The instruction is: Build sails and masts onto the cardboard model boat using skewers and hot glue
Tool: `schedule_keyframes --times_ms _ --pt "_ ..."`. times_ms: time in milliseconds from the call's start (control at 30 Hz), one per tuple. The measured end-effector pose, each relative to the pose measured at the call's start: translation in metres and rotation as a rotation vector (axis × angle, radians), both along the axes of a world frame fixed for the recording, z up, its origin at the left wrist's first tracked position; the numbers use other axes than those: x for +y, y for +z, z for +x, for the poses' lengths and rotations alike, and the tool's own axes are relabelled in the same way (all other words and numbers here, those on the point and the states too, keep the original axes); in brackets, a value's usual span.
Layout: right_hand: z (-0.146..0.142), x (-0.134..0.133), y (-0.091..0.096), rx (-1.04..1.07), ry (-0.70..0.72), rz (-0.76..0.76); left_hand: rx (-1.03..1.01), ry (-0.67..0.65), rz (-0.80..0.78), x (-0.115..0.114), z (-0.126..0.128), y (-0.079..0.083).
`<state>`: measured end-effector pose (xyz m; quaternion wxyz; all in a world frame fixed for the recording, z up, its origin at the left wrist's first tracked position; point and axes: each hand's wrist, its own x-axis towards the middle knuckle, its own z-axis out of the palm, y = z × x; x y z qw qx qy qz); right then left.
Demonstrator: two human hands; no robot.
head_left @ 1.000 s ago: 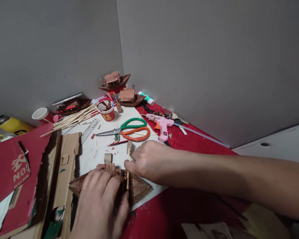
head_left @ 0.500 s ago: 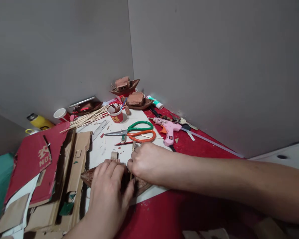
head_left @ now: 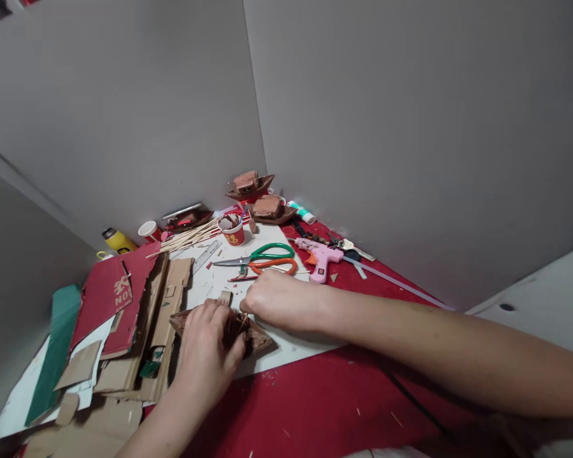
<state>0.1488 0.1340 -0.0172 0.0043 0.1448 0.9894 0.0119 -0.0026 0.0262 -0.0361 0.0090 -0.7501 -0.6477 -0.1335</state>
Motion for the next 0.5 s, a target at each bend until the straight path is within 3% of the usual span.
schedule_keyframes --times_ms 267,500 --pt "-0.004 0.000 0.012 0.039 0.028 0.024 -0.016 0.049 0.104 0.008 0.001 -0.014" --pt "-0.005 0.010 -0.001 0.105 0.054 0.017 -0.055 0.115 0.137 0.009 0.002 -0.022"
